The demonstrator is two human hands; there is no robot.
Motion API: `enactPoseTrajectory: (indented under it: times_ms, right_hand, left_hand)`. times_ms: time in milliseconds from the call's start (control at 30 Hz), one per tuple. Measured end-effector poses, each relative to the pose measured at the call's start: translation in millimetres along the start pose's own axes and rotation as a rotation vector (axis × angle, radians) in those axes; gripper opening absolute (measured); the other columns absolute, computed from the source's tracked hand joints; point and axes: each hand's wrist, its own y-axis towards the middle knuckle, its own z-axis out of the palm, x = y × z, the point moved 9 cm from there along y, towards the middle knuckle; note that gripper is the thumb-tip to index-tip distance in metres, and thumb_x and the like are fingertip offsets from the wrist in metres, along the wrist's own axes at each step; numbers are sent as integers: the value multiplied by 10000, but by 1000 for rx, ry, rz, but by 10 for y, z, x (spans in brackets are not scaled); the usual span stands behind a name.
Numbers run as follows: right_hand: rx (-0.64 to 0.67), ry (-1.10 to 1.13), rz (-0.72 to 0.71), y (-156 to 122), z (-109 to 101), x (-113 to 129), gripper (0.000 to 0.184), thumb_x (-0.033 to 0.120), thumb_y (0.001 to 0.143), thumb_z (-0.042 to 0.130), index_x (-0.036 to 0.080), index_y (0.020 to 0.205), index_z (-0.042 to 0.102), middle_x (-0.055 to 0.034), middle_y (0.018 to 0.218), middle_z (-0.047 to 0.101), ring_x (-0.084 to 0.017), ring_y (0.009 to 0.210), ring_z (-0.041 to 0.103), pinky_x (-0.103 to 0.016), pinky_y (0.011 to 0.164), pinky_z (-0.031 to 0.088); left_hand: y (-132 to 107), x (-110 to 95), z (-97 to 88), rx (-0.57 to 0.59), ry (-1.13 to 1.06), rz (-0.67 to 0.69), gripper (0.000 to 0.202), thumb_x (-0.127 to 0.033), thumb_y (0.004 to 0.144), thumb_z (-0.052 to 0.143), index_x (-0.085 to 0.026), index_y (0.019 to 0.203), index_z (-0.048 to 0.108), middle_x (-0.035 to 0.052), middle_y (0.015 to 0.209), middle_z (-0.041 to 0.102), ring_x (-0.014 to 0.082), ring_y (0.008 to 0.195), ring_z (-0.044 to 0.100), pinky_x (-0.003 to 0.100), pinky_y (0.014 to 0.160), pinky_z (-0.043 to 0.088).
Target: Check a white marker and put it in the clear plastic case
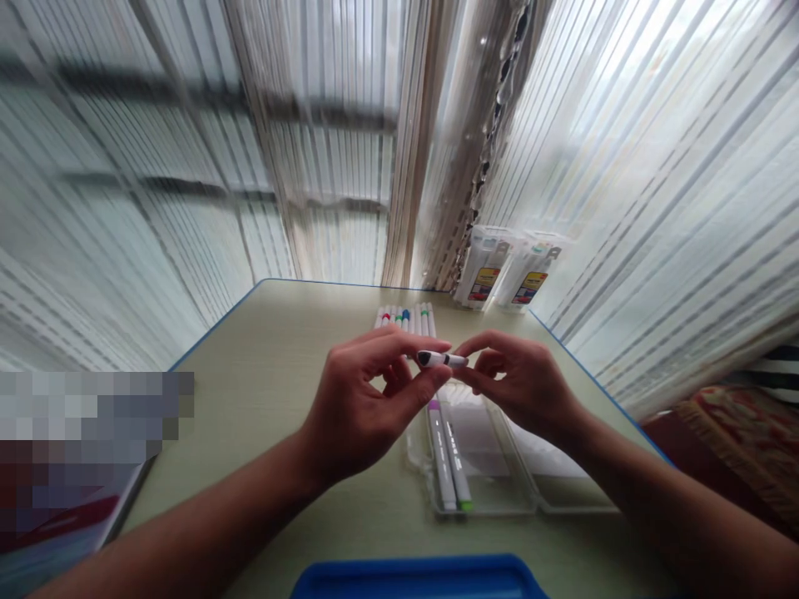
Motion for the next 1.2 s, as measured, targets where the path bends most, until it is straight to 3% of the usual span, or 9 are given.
enactPoseTrajectory:
  times_ms: [233, 633, 1000, 1200]
  right_hand:
    - [-3, -27, -16, -3, 5, 24, 195, 341, 830, 746, 169, 893, 682, 14, 549, 626, -125, 463, 579, -233, 470, 457]
    - [7, -12, -30, -14, 18, 15, 213, 347, 804, 779, 166, 860, 681, 24, 542, 606, -108, 457, 533, -229, 462, 441]
    - [7, -24, -28, -18, 19, 29, 194, 333, 808, 773, 168, 869, 692, 27, 540, 597, -108, 462, 537, -223, 457, 432]
    - [1, -47, -47, -11, 21, 52, 187, 333, 805, 775, 170, 864, 705, 19, 558, 616, -110, 467, 553, -219, 459, 447]
  left_hand:
    - [-4, -30, 23, 15, -6, 24, 176, -181, 833, 741, -157, 1007, 757, 33, 799, 709, 77, 574, 557, 193, 503, 480]
    - [11, 85, -4, -18, 7, -76, 181, -215, 882, 689, -147, 1044, 734, 50, 853, 744, 85, 586, 590, 206, 537, 494]
    - [-14, 11, 28, 28, 46, 13, 195, -192, 886, 685, -178, 1074, 733, 41, 877, 696, 97, 647, 580, 221, 577, 504]
    - [-20, -33, 33, 41, 59, 58, 238, -183, 896, 669, -196, 1126, 728, 60, 999, 632, 113, 768, 615, 219, 611, 523]
